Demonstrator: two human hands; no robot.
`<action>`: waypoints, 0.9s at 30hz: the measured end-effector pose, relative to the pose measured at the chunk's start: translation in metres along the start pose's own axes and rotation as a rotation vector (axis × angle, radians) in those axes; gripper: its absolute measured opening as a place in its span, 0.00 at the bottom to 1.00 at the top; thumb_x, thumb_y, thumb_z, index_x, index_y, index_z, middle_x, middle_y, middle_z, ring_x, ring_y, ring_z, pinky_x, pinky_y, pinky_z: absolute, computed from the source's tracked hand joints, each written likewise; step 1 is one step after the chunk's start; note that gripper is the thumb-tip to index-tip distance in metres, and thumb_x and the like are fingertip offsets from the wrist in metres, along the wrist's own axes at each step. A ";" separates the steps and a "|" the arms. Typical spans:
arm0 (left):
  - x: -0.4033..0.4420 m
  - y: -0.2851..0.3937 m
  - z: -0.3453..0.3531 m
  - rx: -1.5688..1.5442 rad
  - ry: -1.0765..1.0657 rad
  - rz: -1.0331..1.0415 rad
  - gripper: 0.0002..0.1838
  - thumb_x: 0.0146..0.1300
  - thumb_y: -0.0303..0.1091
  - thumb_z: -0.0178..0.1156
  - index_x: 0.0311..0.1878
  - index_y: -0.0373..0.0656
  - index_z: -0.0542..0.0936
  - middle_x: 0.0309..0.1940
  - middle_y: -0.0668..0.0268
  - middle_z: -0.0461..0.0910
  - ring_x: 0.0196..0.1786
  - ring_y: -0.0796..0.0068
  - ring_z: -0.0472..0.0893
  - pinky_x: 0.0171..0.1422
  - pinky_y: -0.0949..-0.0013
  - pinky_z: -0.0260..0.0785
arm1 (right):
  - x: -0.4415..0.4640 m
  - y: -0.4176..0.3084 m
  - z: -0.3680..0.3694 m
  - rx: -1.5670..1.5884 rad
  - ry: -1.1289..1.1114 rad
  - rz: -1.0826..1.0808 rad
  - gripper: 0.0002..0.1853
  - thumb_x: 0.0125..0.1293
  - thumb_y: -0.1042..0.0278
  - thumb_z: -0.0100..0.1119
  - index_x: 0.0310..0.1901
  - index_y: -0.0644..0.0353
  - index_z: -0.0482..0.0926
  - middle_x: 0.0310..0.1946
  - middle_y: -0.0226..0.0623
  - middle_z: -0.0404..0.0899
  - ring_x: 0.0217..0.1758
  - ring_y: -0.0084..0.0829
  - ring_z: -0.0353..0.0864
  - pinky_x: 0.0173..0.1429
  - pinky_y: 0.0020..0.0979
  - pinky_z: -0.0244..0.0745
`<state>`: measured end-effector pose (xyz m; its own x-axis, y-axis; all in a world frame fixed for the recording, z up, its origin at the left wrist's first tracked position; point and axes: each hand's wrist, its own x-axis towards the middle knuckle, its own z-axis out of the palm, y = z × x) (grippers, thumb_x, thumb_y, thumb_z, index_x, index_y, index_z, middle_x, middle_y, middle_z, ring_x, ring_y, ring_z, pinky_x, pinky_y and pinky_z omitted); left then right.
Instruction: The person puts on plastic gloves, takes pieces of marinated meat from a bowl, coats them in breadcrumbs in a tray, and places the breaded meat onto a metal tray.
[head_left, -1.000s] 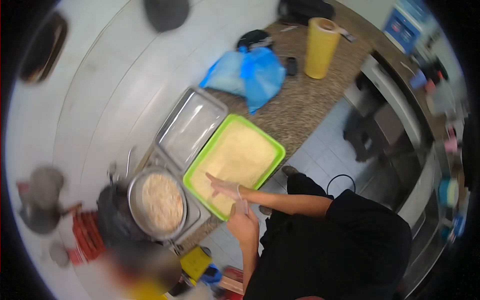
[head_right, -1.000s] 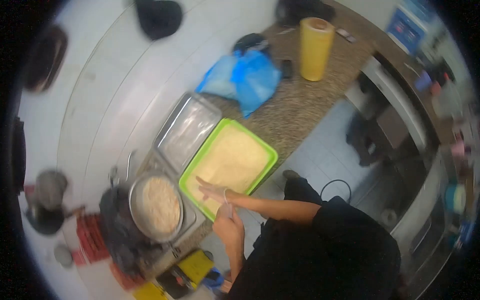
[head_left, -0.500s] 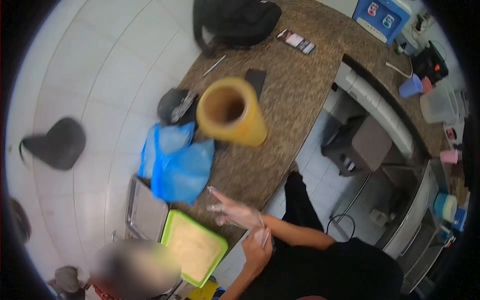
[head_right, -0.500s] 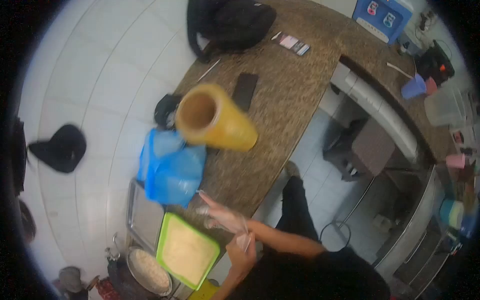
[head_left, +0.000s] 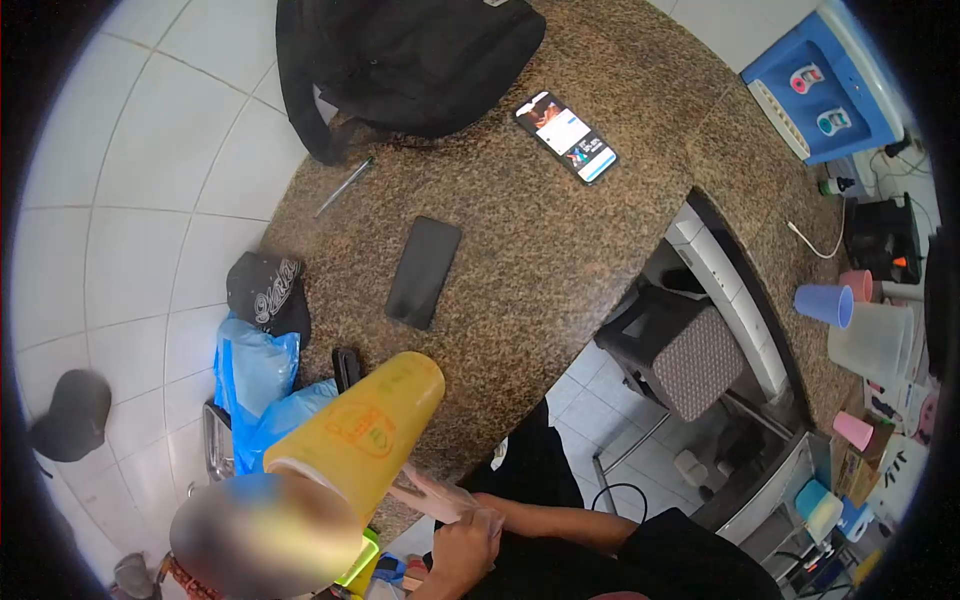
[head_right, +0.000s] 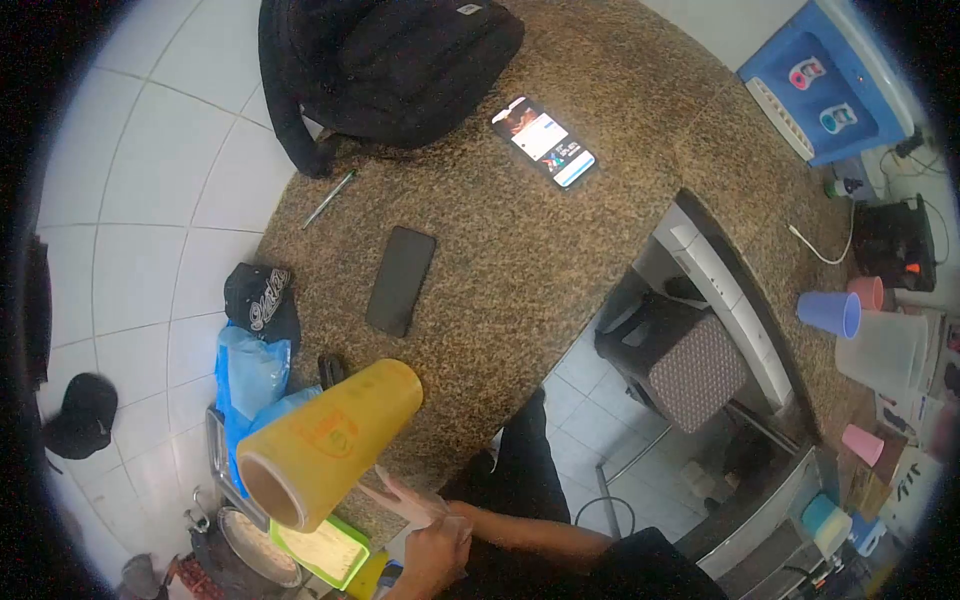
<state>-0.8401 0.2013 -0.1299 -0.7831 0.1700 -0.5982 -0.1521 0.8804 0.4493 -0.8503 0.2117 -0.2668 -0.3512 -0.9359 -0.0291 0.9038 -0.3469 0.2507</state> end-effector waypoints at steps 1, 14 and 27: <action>0.003 0.003 0.000 0.042 -0.035 -0.031 0.10 0.71 0.40 0.65 0.40 0.43 0.82 0.32 0.54 0.86 0.29 0.49 0.88 0.35 0.52 0.84 | -0.001 -0.003 -0.002 0.035 -0.043 0.040 0.42 0.83 0.39 0.44 0.86 0.57 0.50 0.87 0.39 0.51 0.88 0.38 0.52 0.90 0.37 0.45; 0.014 0.001 0.013 -0.250 -0.014 -0.232 0.08 0.66 0.35 0.68 0.41 0.42 0.83 0.38 0.51 0.86 0.41 0.45 0.88 0.46 0.46 0.81 | -0.017 -0.051 0.038 -0.009 -0.099 0.249 0.45 0.81 0.27 0.28 0.87 0.51 0.46 0.89 0.41 0.43 0.90 0.38 0.45 0.92 0.47 0.30; -0.066 -0.087 -0.006 -1.366 0.021 -0.434 0.12 0.71 0.41 0.69 0.46 0.42 0.81 0.38 0.58 0.83 0.41 0.62 0.85 0.46 0.58 0.76 | -0.007 -0.038 0.087 -0.163 -0.680 0.001 0.50 0.76 0.22 0.40 0.81 0.61 0.59 0.79 0.41 0.63 0.80 0.44 0.64 0.81 0.49 0.57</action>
<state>-0.7790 0.1115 -0.1259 -0.5322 -0.0141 -0.8465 -0.8179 -0.2498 0.5184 -0.9036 0.2363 -0.1920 -0.3773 -0.7080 0.5969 0.9107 -0.4007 0.1004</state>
